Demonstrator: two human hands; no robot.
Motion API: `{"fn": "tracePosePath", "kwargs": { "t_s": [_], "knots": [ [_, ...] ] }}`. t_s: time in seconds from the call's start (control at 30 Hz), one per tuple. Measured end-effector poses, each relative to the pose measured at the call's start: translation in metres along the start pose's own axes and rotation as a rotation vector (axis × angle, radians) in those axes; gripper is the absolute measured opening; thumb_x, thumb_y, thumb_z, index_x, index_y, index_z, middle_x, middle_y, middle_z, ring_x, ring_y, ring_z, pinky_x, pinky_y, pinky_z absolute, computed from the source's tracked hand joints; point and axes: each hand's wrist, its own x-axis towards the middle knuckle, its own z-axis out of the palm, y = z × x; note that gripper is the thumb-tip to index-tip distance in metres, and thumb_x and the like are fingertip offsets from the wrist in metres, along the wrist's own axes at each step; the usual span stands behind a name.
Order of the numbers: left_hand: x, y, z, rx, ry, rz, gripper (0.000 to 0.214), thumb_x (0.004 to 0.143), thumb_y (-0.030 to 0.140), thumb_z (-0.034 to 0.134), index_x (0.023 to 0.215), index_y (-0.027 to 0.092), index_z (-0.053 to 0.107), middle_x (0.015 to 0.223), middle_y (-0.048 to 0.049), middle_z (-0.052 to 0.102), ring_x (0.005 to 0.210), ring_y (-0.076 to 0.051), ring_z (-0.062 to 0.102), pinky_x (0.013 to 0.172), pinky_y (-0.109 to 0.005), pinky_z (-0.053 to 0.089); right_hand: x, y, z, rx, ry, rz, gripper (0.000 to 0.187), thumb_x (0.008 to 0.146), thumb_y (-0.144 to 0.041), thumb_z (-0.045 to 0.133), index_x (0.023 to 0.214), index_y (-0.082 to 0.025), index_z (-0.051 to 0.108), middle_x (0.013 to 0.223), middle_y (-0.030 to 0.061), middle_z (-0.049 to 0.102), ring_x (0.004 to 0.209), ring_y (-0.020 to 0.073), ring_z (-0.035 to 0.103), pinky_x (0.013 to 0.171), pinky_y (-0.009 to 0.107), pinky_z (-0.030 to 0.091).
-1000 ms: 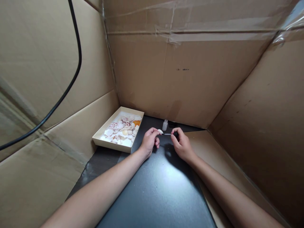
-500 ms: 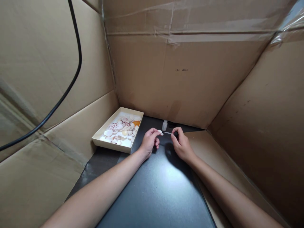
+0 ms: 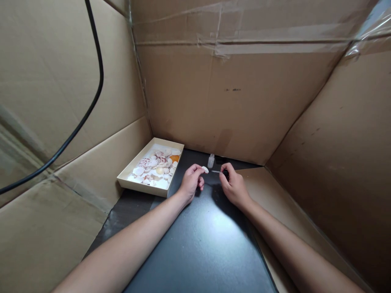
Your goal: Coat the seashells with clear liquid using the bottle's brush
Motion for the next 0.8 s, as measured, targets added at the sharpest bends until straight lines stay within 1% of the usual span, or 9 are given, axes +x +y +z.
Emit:
{"fn": "tracePosePath", "kwargs": {
  "t_s": [0.1,0.2,0.33,0.47,0.6,0.67,0.8],
  "knots": [
    [0.0,-0.0002,0.0,0.012,0.001,-0.001,0.018,0.072,0.029,0.06,0.075,0.017,0.047,0.078,0.0027,0.059,0.036,-0.002,0.041,0.031,-0.017,0.033,-0.0002,-0.0003,-0.0006,0.021,0.014,-0.001,0.006,0.085,-0.03,0.043,0.087,-0.024,0.044,0.054,-0.0078,0.04,0.048,0.012,0.041,0.053,0.022,0.029],
    [0.0,-0.0004,-0.0003,0.016,-0.008,0.0,0.018,0.072,0.029,0.06,0.075,0.017,0.048,0.076,0.003,0.058,0.037,-0.002,0.041,0.031,-0.017,0.033,-0.0024,-0.0029,0.0003,0.058,0.007,-0.045,0.006,0.085,-0.029,0.044,0.086,-0.023,0.045,0.053,-0.0082,0.038,0.047,0.0112,0.039,0.052,0.021,0.03],
    [-0.0001,-0.0008,-0.0006,0.021,-0.014,0.001,0.018,0.071,0.03,0.061,0.075,0.017,0.048,0.075,0.0033,0.058,0.036,-0.002,0.041,0.031,-0.017,0.033,-0.0034,-0.0041,0.0019,0.078,0.009,-0.085,0.006,0.085,-0.028,0.043,0.085,-0.023,0.046,0.055,-0.0077,0.038,0.048,0.0105,0.039,0.052,0.021,0.031],
    [-0.0001,-0.0014,-0.0008,0.033,-0.023,0.0,0.018,0.071,0.03,0.061,0.075,0.017,0.048,0.074,0.0037,0.058,0.035,-0.002,0.041,0.031,-0.017,0.032,-0.0021,-0.0024,0.0014,0.1,-0.003,-0.064,0.007,0.086,-0.029,0.044,0.087,-0.023,0.045,0.058,-0.0063,0.049,0.049,0.0111,0.044,0.053,0.021,0.032],
    [-0.0004,-0.0012,-0.0007,0.033,-0.022,-0.002,0.019,0.071,0.031,0.061,0.075,0.017,0.049,0.073,0.004,0.058,0.035,-0.002,0.041,0.031,-0.017,0.031,-0.0015,-0.0023,0.0004,0.101,-0.034,-0.051,0.008,0.088,-0.031,0.042,0.09,-0.023,0.045,0.068,-0.0025,0.061,0.055,0.0134,0.053,0.057,0.023,0.036],
    [-0.0005,-0.0009,-0.0004,0.03,-0.02,-0.005,0.019,0.071,0.031,0.062,0.075,0.017,0.049,0.075,0.0037,0.059,0.035,-0.002,0.041,0.031,-0.016,0.031,-0.0015,-0.0028,0.0,0.106,-0.032,-0.047,0.009,0.089,-0.031,0.041,0.091,-0.023,0.044,0.071,-0.0011,0.063,0.058,0.0147,0.056,0.059,0.024,0.038],
    [-0.0005,-0.0007,0.0,0.032,-0.025,-0.009,0.021,0.07,0.031,0.062,0.075,0.017,0.048,0.072,0.0042,0.059,0.035,-0.002,0.041,0.031,-0.016,0.031,-0.0024,-0.0041,-0.0005,0.109,-0.022,-0.031,0.01,0.091,-0.033,0.04,0.092,-0.023,0.042,0.071,-0.0007,0.063,0.057,0.0157,0.056,0.06,0.025,0.039]
  ]
}}
